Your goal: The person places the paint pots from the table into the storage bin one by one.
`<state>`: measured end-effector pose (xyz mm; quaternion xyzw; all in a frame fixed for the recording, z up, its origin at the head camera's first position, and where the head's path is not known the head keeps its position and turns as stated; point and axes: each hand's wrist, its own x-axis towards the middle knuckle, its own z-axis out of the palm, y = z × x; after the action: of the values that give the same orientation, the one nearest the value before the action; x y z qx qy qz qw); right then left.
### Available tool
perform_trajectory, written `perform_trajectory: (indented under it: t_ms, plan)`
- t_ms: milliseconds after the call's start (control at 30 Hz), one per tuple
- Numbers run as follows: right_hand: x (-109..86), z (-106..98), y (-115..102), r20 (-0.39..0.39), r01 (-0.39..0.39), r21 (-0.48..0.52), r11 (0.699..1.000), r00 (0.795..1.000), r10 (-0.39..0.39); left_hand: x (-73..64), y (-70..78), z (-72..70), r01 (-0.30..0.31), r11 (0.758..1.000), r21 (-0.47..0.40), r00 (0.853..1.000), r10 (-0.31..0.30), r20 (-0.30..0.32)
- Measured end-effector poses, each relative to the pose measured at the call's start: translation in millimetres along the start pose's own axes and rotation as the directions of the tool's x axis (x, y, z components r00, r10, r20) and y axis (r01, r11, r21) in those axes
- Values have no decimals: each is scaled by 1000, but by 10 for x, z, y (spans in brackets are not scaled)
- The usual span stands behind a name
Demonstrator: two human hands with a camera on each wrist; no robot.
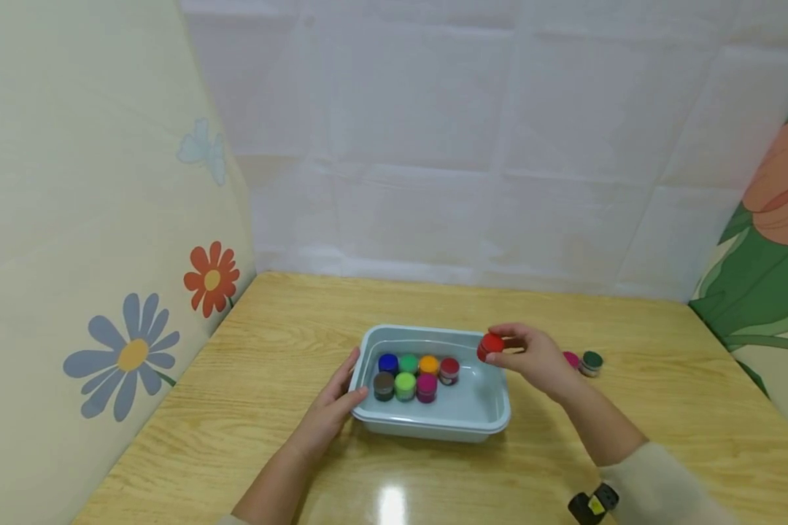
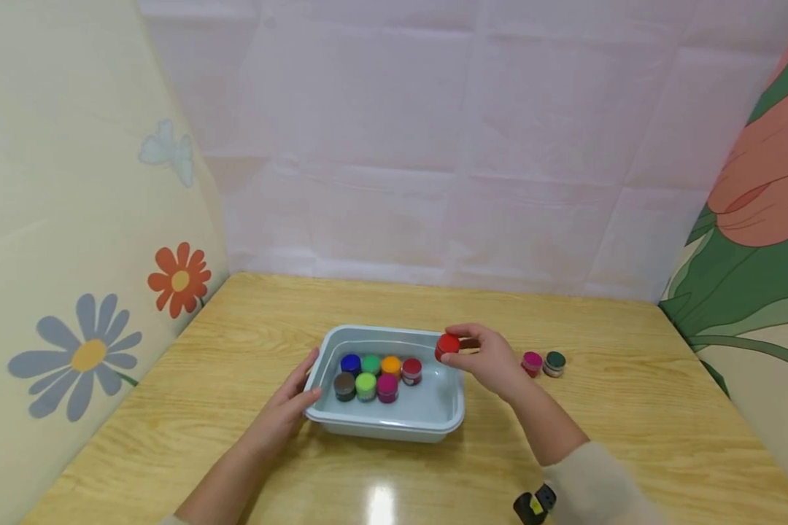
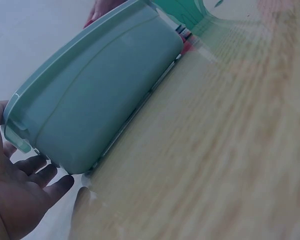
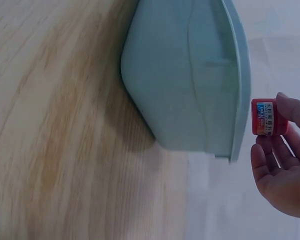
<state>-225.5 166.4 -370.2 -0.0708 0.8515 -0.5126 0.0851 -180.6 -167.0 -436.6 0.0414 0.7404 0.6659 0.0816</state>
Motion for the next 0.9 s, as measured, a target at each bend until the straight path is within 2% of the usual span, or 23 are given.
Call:
perform_trajectory:
  t_ms: [200,433,533,667,900]
  plan:
    - [57,205,-39,38,15,0,1000,999,-15,4,-4,2,-2,1000,8,1000,2,2]
    - [105,383,-104,89,36,-63,997,996,-31,8,-7,-4,20,1000,-1,1000,-20,4]
    - [125,455,-135,100,18,-87,996,995,-10,3,2,-4,18,1000,-1,1000,-18,7]
    - [158,526,-149,115,-2,-121,993,993,16,5,5,-2,21,1000,-9,1000,-21,7]
    - [200,591,-180,138,19,-209,978,990,10,8,3,1,23,1000,-10,1000,-23,4]
